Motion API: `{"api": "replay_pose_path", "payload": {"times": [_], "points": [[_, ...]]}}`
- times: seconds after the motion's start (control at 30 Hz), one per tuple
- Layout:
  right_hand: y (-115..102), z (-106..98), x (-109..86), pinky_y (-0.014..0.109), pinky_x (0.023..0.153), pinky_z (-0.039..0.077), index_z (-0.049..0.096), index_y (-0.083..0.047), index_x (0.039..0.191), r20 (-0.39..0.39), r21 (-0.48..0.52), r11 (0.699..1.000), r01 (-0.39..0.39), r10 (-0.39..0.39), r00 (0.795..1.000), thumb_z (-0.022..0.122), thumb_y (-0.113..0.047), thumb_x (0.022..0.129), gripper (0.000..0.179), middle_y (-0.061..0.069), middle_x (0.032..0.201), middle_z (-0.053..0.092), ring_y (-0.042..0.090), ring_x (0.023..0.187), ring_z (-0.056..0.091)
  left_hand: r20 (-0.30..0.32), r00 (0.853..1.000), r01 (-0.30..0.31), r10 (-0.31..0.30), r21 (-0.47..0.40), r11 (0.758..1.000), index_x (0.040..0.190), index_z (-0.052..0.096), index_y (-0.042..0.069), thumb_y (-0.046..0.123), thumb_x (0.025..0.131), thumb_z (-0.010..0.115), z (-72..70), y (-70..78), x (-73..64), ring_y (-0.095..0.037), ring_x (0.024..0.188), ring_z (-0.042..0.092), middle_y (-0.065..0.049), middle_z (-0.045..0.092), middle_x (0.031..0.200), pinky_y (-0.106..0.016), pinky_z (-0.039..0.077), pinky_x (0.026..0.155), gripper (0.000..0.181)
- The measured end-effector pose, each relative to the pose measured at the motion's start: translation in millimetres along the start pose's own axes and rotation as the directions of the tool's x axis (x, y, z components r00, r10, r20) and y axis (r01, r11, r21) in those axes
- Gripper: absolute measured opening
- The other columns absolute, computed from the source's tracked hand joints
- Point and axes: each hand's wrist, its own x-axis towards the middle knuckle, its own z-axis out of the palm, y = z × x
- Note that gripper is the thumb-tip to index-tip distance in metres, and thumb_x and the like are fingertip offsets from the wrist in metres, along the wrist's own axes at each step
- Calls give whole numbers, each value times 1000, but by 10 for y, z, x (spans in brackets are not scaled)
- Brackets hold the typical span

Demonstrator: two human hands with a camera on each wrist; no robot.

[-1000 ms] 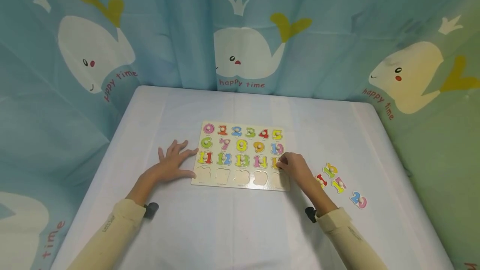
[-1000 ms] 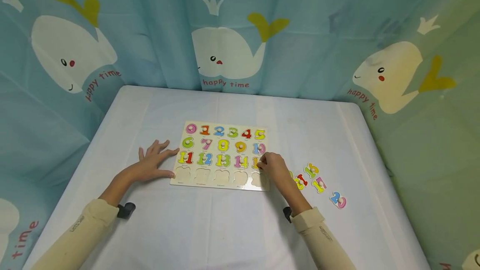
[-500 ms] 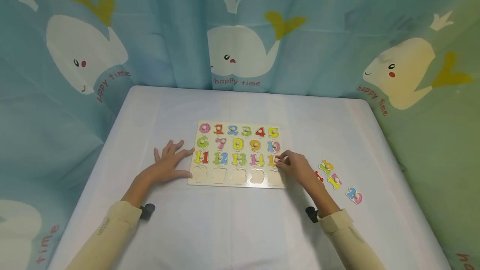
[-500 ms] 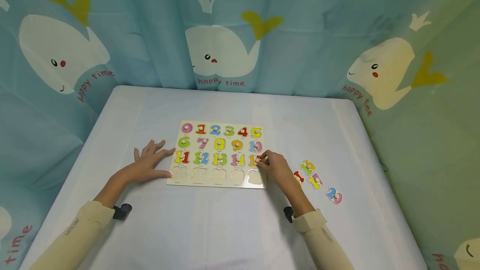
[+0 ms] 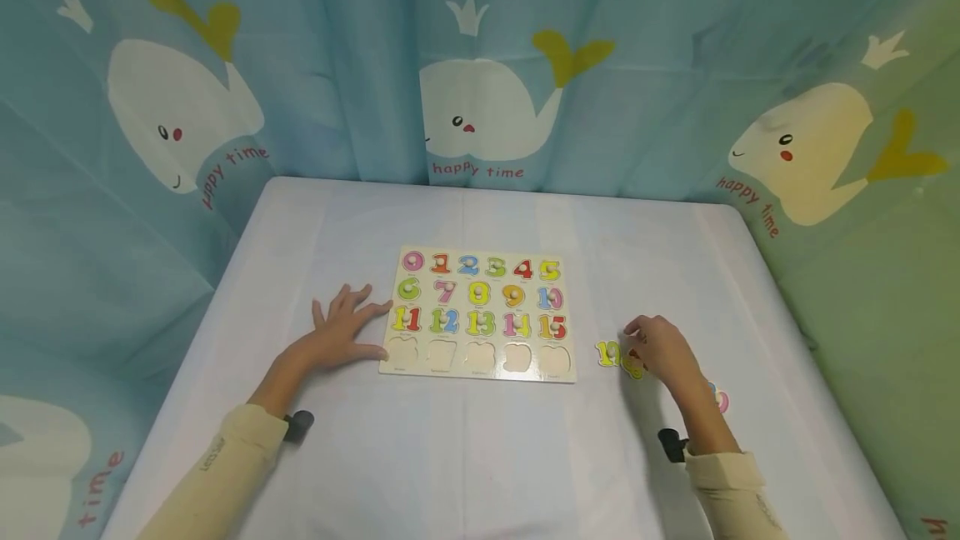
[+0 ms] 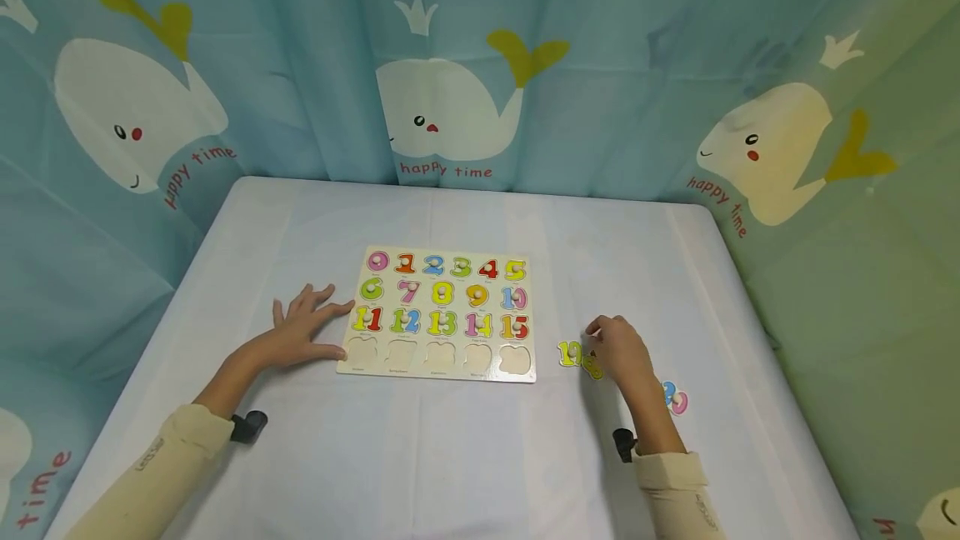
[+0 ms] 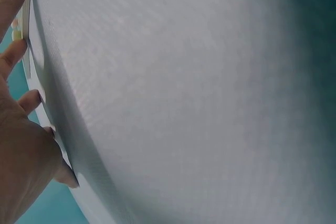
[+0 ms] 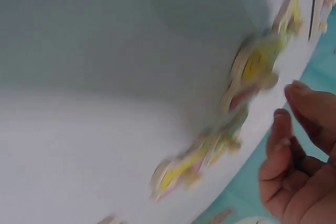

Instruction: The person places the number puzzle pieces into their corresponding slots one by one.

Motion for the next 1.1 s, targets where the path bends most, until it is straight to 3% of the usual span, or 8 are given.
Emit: {"api": "replay_pose_path", "payload": {"times": [0.17, 0.3, 0.37, 0.6, 0.9, 1.1], "points": [[201, -101, -123, 48, 71, 48, 60, 11, 105, 3, -16, 996, -91, 91, 996, 59, -4, 88, 22, 28, 99, 54, 38, 86, 55, 1, 1000, -2, 2, -6, 1000, 142, 42, 13, 45, 75, 75, 2, 2, -6, -48, 136, -3, -24, 17, 150, -73, -12, 94, 81], [317, -126, -210, 52, 70, 46, 58, 11, 106, 9, -46, 978, -202, 203, 979, 59, -7, 88, 25, 31, 100, 48, 43, 88, 50, 1, 1000, -3, 3, -4, 1000, 142, 43, 13, 46, 74, 75, 6, -5, -8, -48, 136, -2, -24, 18, 150, -73, -12, 94, 81], [360, -118, -234, 50, 69, 46, 58, 10, 105, 12, -48, 974, -223, 224, 975, 58, -8, 89, 24, 30, 99, 47, 41, 86, 48, -3, 1000, -6, 6, -1, 1000, 141, 43, 13, 47, 74, 75, 7, -6, -8, -49, 136, -2, -24, 18, 150, -73, -12, 94, 81], [418, -79, -217, 47, 69, 45, 56, 11, 104, 10, -19, 978, -206, 206, 978, 55, -5, 90, 22, 25, 95, 48, 35, 82, 48, -8, 1000, -6, 6, -9, 1000, 141, 44, 13, 47, 74, 75, 1, 14, -14, -49, 136, -1, -25, 19, 149, -73, -11, 93, 82], [415, 30, -99, 48, 72, 47, 51, 10, 118, -62, 24, 986, -167, 168, 984, 60, -4, 90, 33, 28, 104, 50, 40, 91, 53, 5, 1000, 11, -11, 4, 1000, 142, 42, 14, 48, 74, 75, 3, 2, -5, -48, 136, -3, -24, 17, 151, -73, -13, 94, 83], [397, 89, -29, 42, 66, 48, 56, 11, 111, -102, 29, 989, -144, 146, 984, 56, -2, 92, 23, 25, 95, 54, 33, 81, 52, 7, 1000, 12, -12, 0, 1000, 142, 42, 14, 49, 73, 75, 9, -22, 0, -47, 136, -3, -23, 17, 151, -72, -13, 94, 84]]}}
